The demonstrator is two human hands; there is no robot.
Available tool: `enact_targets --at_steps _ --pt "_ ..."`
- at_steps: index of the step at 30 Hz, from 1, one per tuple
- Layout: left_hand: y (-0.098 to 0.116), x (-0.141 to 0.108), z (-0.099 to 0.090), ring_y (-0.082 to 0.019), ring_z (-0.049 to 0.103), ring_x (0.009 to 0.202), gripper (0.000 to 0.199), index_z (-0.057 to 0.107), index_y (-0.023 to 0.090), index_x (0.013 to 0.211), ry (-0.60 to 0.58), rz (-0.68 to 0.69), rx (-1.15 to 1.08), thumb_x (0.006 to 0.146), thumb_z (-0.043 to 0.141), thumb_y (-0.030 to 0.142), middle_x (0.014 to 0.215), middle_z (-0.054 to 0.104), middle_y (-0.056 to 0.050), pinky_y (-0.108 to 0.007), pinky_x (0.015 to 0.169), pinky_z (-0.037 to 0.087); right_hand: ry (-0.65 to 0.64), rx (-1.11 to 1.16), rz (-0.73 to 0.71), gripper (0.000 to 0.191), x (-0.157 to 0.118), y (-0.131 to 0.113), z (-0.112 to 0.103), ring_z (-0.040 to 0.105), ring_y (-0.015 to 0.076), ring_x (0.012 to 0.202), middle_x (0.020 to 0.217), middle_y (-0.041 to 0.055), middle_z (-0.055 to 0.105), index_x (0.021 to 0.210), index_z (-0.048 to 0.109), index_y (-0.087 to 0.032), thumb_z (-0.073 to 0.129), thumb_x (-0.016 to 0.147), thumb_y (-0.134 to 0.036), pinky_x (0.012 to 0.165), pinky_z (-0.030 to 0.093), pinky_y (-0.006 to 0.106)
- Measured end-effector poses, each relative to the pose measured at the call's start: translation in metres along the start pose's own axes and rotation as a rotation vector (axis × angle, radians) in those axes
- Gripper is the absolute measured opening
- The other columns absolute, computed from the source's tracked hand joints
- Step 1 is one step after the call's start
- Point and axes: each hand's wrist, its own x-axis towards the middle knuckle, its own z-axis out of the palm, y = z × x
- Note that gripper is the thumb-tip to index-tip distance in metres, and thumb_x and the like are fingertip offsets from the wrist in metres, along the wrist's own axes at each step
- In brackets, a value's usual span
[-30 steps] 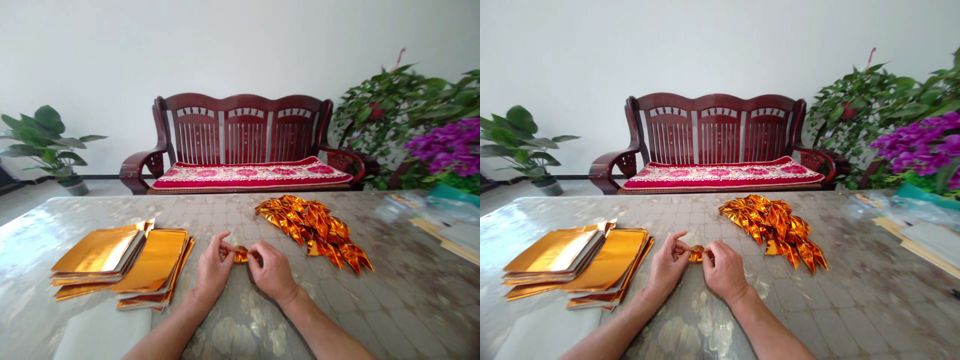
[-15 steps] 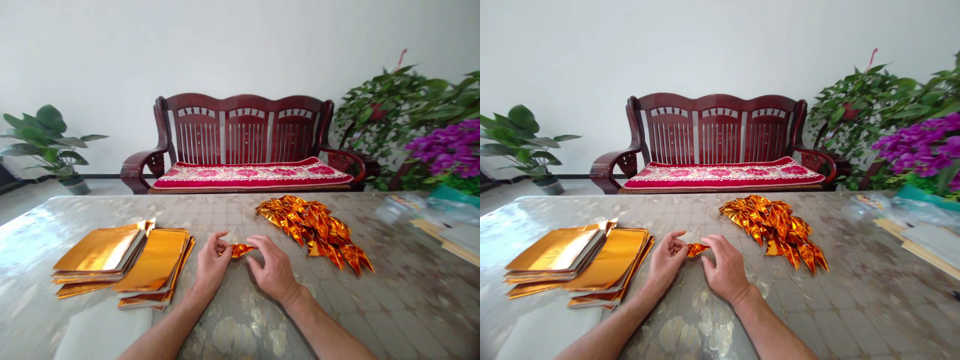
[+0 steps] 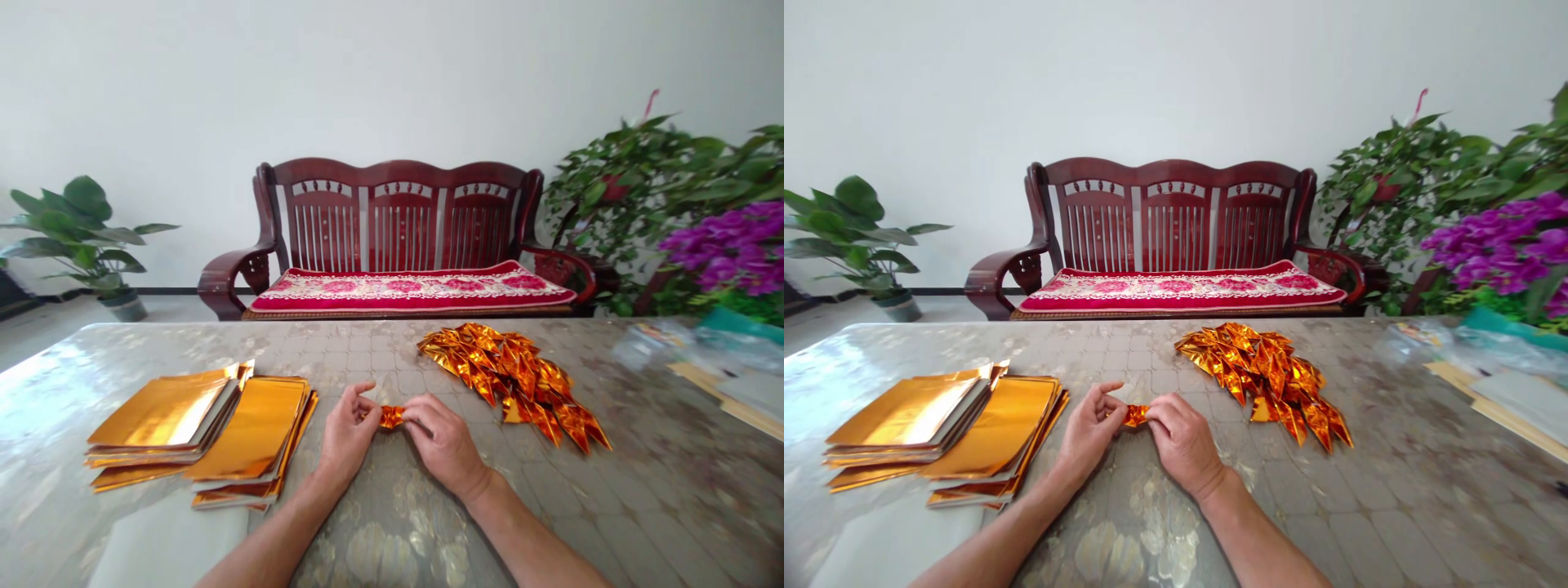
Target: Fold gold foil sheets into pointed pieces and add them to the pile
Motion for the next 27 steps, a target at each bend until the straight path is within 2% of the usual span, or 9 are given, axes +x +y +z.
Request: enact_targets --at_steps 4,7,10,16,19,23,27 --pt "0.008 -0.001 0.000 -0.014 0.061 0.060 0.045 0.055 0.016 0.117 0.017 -0.021 -0.051 0.082 0.060 0.044 0.074 0.065 0.001 -0.022 0.051 0.047 0.049 0.037 0.014 0.022 0.000 0.003 0.000 0.064 0.0168 0.089 0.093 0.0041 0.067 0.095 0.067 -0.023 0.054 0.088 -0.006 0.080 0.053 0.029" --pt "0.007 -0.001 -0.003 -0.016 0.065 0.067 0.050 0.050 0.018 0.126 0.070 -0.011 -0.041 0.088 0.050 0.050 0.093 0.070 -0.006 -0.025 0.054 0.050 0.110 0.047 0.048 0.022 0.000 0.006 0.000 0.064 0.0168 0.091 0.095 0.0039 0.067 0.092 0.068 -0.024 0.055 0.087 -0.006 0.082 0.053 0.028" --pt "0.000 0.000 -0.005 -0.017 0.066 0.070 0.048 0.047 0.019 0.129 0.113 -0.011 0.036 0.090 0.046 0.048 0.104 0.068 -0.007 -0.027 0.057 0.050 0.197 0.023 0.094 0.019 0.001 0.009 0.000 0.063 0.0171 0.091 0.096 0.0045 0.065 0.087 0.069 -0.023 0.058 0.085 -0.008 0.082 0.053 0.029" --pt "-0.014 0.002 -0.008 -0.017 0.066 0.068 0.043 0.050 0.020 0.124 0.024 0.028 0.203 0.085 0.050 0.039 0.097 0.068 -0.003 -0.030 0.065 0.051 0.312 -0.073 0.157 0.016 0.004 0.022 -0.011 0.062 0.0164 0.082 0.088 0.0032 0.061 0.086 0.071 -0.023 0.059 0.086 -0.013 0.074 0.053 0.028" --pt "-0.017 0.004 -0.010 -0.018 0.066 0.067 0.039 0.056 0.021 0.117 0.002 0.041 0.244 0.082 0.051 0.040 0.091 0.070 -0.002 -0.031 0.065 0.051 0.407 -0.120 0.163 0.017 0.008 0.033 -0.023 0.063 0.0167 0.081 0.087 0.0035 0.062 0.086 0.072 -0.023 0.058 0.087 -0.015 0.074 0.053 0.029" --pt "-0.021 0.005 -0.011 -0.020 0.068 0.073 0.038 0.060 0.021 0.114 -0.026 0.058 0.281 0.081 0.052 0.039 0.093 0.072 -0.003 -0.034 0.074 0.053 0.508 -0.199 0.183 0.016 0.017 0.048 -0.048 0.063 0.0176 0.080 0.086 0.0044 0.064 0.086 0.073 -0.022 0.058 0.086 -0.017 0.075 0.054 0.031" --pt "-0.023 0.006 -0.012 -0.022 0.069 0.082 0.037 0.062 0.020 0.111 -0.052 0.058 0.310 0.081 0.051 0.037 0.095 0.073 -0.004 -0.035 0.079 0.053 0.603 -0.303 0.320 0.018 0.019 0.065 -0.082 0.063 0.0189 0.080 0.086 0.0056 0.063 0.086 0.074 -0.021 0.057 0.084 -0.023 0.078 0.053 0.034"
